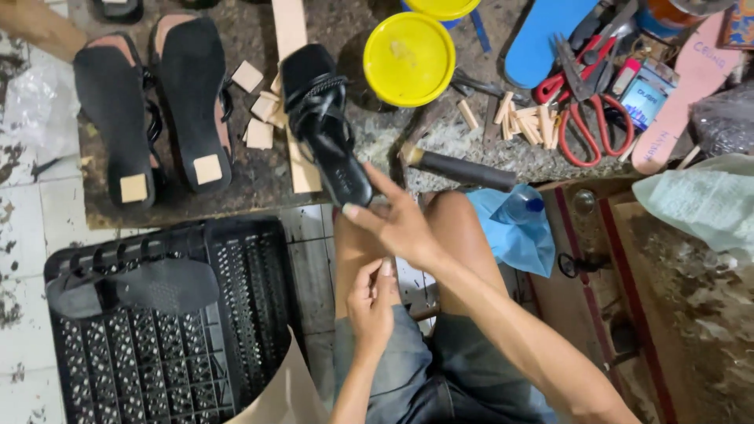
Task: Assembling various shoe components by applying adhesive, fitting parts together, and using a hammer to secure the bond.
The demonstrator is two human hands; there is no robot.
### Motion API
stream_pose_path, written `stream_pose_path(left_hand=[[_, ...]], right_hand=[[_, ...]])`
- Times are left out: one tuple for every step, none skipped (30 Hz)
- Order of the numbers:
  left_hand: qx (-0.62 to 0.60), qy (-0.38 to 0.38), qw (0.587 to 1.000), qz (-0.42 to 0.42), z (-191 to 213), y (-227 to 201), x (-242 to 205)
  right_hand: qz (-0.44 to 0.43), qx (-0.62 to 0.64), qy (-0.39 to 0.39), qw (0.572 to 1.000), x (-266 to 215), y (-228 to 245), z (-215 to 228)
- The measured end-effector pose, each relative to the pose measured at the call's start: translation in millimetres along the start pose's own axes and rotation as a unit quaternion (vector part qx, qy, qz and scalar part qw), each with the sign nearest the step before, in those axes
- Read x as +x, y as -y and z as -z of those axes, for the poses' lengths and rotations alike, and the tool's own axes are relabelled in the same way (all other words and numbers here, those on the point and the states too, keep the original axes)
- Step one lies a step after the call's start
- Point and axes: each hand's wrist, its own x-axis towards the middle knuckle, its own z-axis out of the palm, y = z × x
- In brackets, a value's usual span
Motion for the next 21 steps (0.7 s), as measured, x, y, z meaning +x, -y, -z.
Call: stream_pose_path(left_hand=[[0.007, -0.007, 1.000, -0.014, 0, 6, 2], [0.015, -0.012, 0.999, -0.027, 0, 13, 2], [0.016, -0.005, 0.999, -0.029, 0, 16, 2], [0.014, -0.004, 0.999, -0.035, 0, 19, 3], [0.011, -0.004, 0.999, -0.041, -1, 21, 3], [0.013, 0.008, 0.999, -0.042, -2, 20, 4], [-0.038, 0.002, 0.999, -0.035, -3, 18, 5], [-0.090, -0.003, 0.996, -0.029, -5, 16, 6], [-0.089, 0.011, 0.996, -0.030, -5, 30, 6], [-0.134, -0.010, 0.991, 0.018, -5, 44, 7], [-0.177, -0.031, 0.982, 0.067, -5, 57, 9], [-0.176, -0.019, 0.982, 0.065, -11, 68, 5], [-0.154, 0.009, 0.987, 0.044, -17, 78, 1], [-0.130, 0.035, 0.991, 0.024, -21, 89, -4], [-0.128, 0.045, 0.991, 0.023, -27, 104, -20], [-0.093, 0.079, 0.993, -0.008, -32, 118, -35], [-0.059, 0.112, 0.991, -0.038, -36, 133, -50], [-0.059, 0.119, 0.990, -0.041, -37, 147, -59], [-0.027, 0.150, 0.986, -0.073, -38, 161, -67], [0.007, 0.180, 0.978, -0.105, -36, 175, -77], [0.009, 0.185, 0.977, -0.107, -35, 181, -65]], right_hand=[[0.006, 0.023, 0.006, 1.000, -2, -4, -1], [0.010, 0.046, 0.011, 0.999, -6, -9, -1], [0.012, 0.047, 0.004, 0.999, -10, -16, 2], [0.039, 0.064, 0.022, 0.997, -15, -23, 5], [0.067, 0.080, 0.040, 0.994, -20, -30, 9], [0.068, 0.082, 0.028, 0.994, -29, -32, 11], [0.113, 0.013, 0.014, 0.993, -38, -34, 14], [0.158, -0.058, -0.002, 0.986, -47, -35, 18], [0.158, -0.058, -0.016, 0.986, -60, -27, 18], [0.203, -0.094, 0.015, 0.974, -72, -19, 18], [0.247, -0.131, 0.046, 0.959, -84, -11, 18], [0.248, -0.133, 0.035, 0.959, -90, -16, 17], [0.249, -0.152, 0.047, 0.955, -96, -23, 16], [0.247, -0.169, 0.060, 0.952, -103, -29, 14], [0.248, -0.168, 0.049, 0.953, -107, -27, 21], [0.256, -0.162, 0.032, 0.953, -111, -24, 29], [0.264, -0.155, 0.015, 0.952, -115, -21, 36], [0.265, -0.156, 0.008, 0.952, -119, -21, 41], [0.227, -0.115, -0.015, 0.967, -122, -21, 46], [0.189, -0.071, -0.037, 0.979, -127, -21, 50], [0.190, -0.069, -0.043, 0.978, -136, -17, 48]])
